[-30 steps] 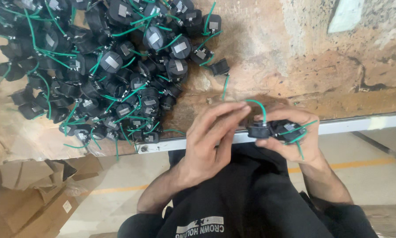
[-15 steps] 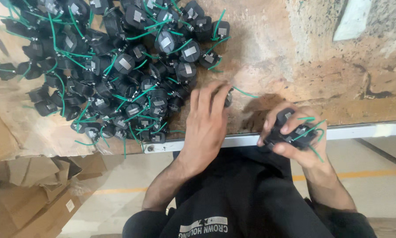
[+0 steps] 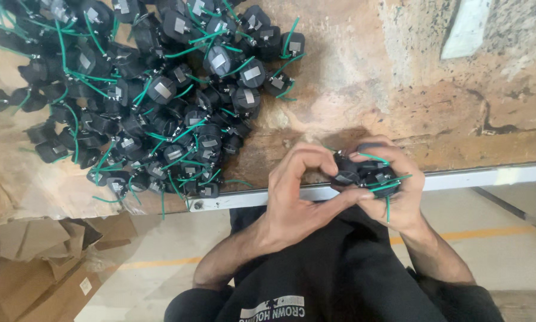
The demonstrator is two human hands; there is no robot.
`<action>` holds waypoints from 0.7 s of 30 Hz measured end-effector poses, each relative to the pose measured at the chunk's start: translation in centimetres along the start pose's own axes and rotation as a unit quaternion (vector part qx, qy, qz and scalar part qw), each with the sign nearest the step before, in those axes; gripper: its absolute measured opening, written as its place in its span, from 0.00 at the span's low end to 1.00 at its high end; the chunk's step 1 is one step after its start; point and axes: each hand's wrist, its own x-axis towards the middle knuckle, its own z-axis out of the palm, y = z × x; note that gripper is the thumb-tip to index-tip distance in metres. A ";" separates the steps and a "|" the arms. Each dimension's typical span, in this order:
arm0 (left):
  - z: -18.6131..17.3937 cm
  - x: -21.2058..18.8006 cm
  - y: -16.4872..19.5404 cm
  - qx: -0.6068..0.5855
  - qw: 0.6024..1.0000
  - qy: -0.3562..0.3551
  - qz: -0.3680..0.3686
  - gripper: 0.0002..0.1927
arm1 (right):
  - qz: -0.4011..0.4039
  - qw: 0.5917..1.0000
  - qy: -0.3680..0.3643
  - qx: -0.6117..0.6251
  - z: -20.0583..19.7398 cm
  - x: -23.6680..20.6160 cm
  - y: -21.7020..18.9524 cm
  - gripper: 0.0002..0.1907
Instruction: The person repeatedly picks small black electronic components with green wires from a pile on a wooden workbench, briefly inspects them, and places them into a cardboard box. The person also uses a white glue gun to apply adhesive to one component before placing it in the box.
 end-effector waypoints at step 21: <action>-1.4 0.1 0.6 -0.025 0.996 -0.074 -0.047 0.22 | -0.030 0.997 0.030 -0.070 0.0 -0.5 0.8 0.26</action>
